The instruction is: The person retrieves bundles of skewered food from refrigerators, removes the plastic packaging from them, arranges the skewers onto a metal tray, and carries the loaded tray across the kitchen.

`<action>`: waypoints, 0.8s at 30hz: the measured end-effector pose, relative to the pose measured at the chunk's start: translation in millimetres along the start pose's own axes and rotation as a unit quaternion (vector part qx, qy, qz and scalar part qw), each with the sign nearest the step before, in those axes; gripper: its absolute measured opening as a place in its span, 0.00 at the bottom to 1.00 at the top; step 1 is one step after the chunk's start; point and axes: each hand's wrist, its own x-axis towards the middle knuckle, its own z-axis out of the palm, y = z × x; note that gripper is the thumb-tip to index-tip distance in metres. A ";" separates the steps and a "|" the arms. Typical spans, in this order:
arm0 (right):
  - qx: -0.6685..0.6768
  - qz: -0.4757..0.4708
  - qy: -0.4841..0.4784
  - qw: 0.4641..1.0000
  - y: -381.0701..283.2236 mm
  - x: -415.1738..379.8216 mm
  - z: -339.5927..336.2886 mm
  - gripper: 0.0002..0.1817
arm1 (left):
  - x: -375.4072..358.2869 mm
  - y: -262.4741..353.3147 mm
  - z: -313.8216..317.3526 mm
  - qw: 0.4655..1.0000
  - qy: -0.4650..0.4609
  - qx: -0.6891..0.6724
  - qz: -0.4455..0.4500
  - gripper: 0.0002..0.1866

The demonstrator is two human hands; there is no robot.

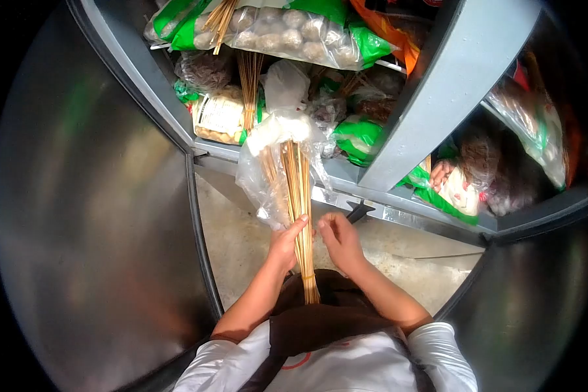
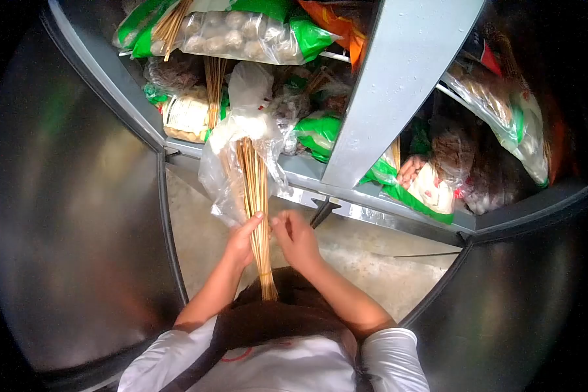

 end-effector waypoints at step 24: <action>0.116 0.125 -0.078 0.982 9.1 52.5 22.7 0.10 | -1.0 1.1 2.4 0.998 0.031 -0.018 0.056 0.14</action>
